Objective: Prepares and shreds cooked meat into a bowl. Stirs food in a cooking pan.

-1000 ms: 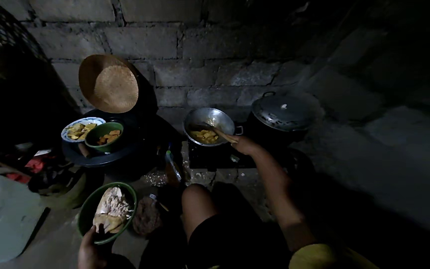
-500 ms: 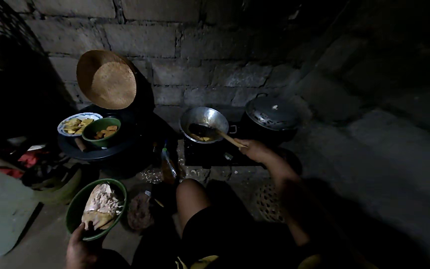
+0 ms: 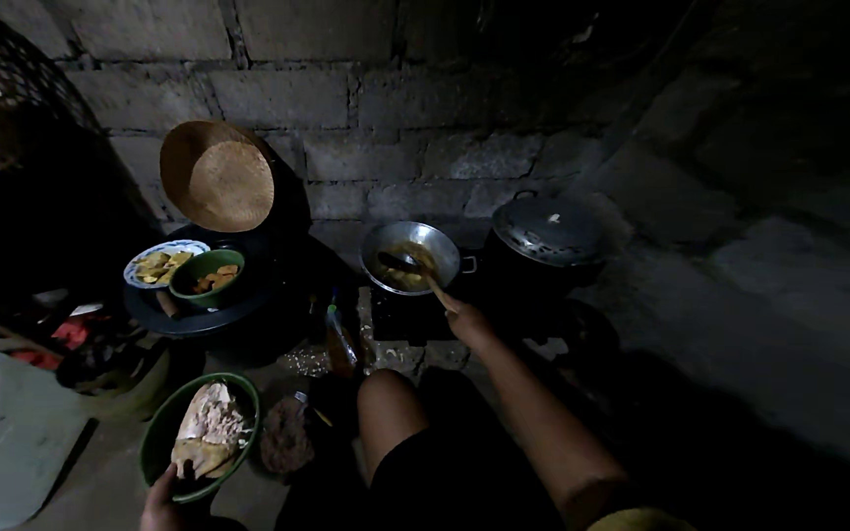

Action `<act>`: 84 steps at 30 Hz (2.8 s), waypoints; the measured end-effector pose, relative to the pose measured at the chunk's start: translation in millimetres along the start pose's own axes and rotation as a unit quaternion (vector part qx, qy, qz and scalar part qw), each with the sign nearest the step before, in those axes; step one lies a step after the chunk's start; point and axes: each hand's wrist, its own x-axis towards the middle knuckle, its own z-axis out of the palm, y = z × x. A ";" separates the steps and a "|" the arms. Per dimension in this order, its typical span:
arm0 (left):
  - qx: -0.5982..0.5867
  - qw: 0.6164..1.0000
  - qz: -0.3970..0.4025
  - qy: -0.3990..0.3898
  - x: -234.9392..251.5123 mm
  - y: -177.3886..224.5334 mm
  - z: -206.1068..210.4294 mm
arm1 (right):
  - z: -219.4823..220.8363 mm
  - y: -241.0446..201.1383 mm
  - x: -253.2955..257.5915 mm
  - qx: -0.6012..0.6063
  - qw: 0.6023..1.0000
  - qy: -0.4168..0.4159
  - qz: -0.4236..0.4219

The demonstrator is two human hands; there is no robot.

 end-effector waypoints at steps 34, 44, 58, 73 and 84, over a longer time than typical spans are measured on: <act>-0.007 1.000 -0.017 0.002 -2.3 -0.6 7.3 | -8.4 19.5 5.7 -0.002 0.999 -0.034 -0.001; 0.012 1.000 -0.008 0.002 3.6 -1.3 1.5 | 8.4 4.5 28.9 0.078 0.997 0.012 0.006; 0.015 1.000 -0.017 -0.016 1.4 -2.6 9.9 | 31.1 0.0 68.1 -0.014 0.997 0.069 0.035; 0.031 0.998 0.000 -0.058 -61.4 -2.5 11.4 | 55.8 0.0 21.3 -0.016 0.987 0.133 -0.084; 0.104 0.979 -0.031 -0.171 -131.1 -17.3 -4.0 | 116.1 -129.5 -202.5 -0.111 0.815 -0.152 -0.549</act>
